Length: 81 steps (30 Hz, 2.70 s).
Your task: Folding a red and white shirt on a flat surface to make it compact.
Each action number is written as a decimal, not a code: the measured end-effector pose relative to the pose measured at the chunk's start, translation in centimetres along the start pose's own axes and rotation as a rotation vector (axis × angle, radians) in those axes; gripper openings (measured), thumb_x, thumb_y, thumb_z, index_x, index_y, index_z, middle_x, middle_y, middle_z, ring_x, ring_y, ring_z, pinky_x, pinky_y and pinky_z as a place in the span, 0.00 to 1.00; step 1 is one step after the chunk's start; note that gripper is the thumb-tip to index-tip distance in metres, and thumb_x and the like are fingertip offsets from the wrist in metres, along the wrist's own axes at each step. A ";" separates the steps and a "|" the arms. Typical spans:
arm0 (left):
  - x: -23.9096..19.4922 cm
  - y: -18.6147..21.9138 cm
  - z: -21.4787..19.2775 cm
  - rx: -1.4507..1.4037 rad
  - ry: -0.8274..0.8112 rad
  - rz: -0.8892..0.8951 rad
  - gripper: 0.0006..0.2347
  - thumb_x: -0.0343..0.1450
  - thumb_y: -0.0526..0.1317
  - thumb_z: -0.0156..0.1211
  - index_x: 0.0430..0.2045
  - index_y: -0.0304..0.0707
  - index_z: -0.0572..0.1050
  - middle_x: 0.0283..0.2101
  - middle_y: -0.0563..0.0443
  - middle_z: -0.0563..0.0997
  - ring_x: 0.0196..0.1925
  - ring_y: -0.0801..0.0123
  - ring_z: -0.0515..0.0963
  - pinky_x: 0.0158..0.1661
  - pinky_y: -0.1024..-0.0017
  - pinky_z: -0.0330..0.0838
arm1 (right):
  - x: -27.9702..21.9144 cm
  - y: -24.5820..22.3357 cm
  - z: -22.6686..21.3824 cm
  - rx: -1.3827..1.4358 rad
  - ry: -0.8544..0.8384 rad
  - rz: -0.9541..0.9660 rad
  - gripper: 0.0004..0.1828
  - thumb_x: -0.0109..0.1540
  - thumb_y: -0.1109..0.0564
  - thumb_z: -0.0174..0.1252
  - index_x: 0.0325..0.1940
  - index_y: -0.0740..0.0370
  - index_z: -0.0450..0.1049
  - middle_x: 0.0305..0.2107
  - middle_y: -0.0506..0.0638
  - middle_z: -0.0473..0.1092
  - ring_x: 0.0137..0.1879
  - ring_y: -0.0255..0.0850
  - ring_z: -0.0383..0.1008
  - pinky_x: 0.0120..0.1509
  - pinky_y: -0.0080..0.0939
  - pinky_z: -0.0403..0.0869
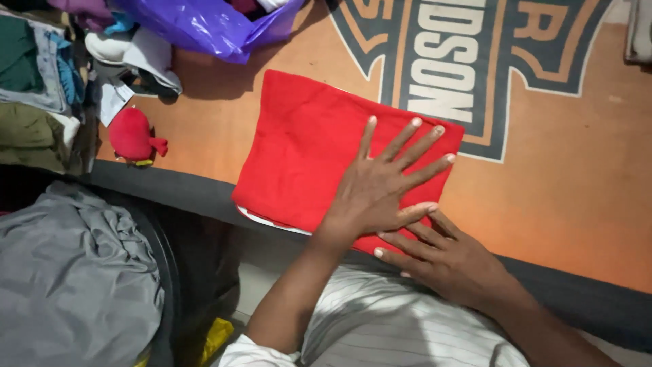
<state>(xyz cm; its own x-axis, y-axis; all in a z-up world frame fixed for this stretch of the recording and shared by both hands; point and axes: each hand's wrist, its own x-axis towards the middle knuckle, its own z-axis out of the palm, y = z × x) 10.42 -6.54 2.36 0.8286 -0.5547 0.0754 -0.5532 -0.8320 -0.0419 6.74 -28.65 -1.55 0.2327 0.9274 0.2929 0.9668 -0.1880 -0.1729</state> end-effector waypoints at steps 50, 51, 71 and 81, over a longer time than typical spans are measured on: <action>-7.8 -2.5 1.5 0.084 0.078 -0.946 0.56 0.54 0.89 0.40 0.78 0.64 0.44 0.82 0.51 0.40 0.80 0.31 0.39 0.63 0.17 0.33 | 18.1 12.1 1.3 -0.018 -0.193 0.287 0.42 0.72 0.29 0.24 0.82 0.56 0.44 0.76 0.54 0.49 0.83 0.50 0.39 0.80 0.61 0.38; -7.4 -3.1 1.0 0.082 0.054 -0.878 0.50 0.62 0.83 0.34 0.77 0.55 0.47 0.81 0.48 0.37 0.80 0.34 0.38 0.63 0.20 0.37 | 17.7 11.9 1.5 -0.092 -0.167 0.309 0.42 0.72 0.28 0.23 0.83 0.55 0.44 0.76 0.53 0.49 0.82 0.53 0.40 0.81 0.63 0.34; -2.0 -18.0 2.2 -0.150 0.003 -0.293 0.24 0.74 0.59 0.58 0.58 0.44 0.72 0.66 0.48 0.66 0.78 0.48 0.48 0.63 0.26 0.17 | 9.5 10.0 -4.8 0.074 -0.166 0.735 0.42 0.63 0.36 0.60 0.77 0.55 0.60 0.62 0.60 0.66 0.65 0.61 0.63 0.61 0.63 0.66; 0.5 -15.0 -10.6 -0.398 -0.416 -0.477 0.26 0.61 0.43 0.76 0.54 0.50 0.74 0.50 0.44 0.80 0.55 0.43 0.80 0.49 0.51 0.74 | 8.9 8.9 -10.0 0.898 0.037 0.966 0.14 0.57 0.65 0.69 0.42 0.62 0.72 0.36 0.52 0.74 0.46 0.47 0.78 0.48 0.45 0.77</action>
<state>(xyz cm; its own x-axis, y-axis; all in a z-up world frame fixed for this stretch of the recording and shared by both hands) 18.27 5.76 13.60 0.9066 -0.1570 -0.3916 -0.0494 -0.9613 0.2709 18.44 -25.30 8.92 0.8020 0.5293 -0.2770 0.0081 -0.4733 -0.8809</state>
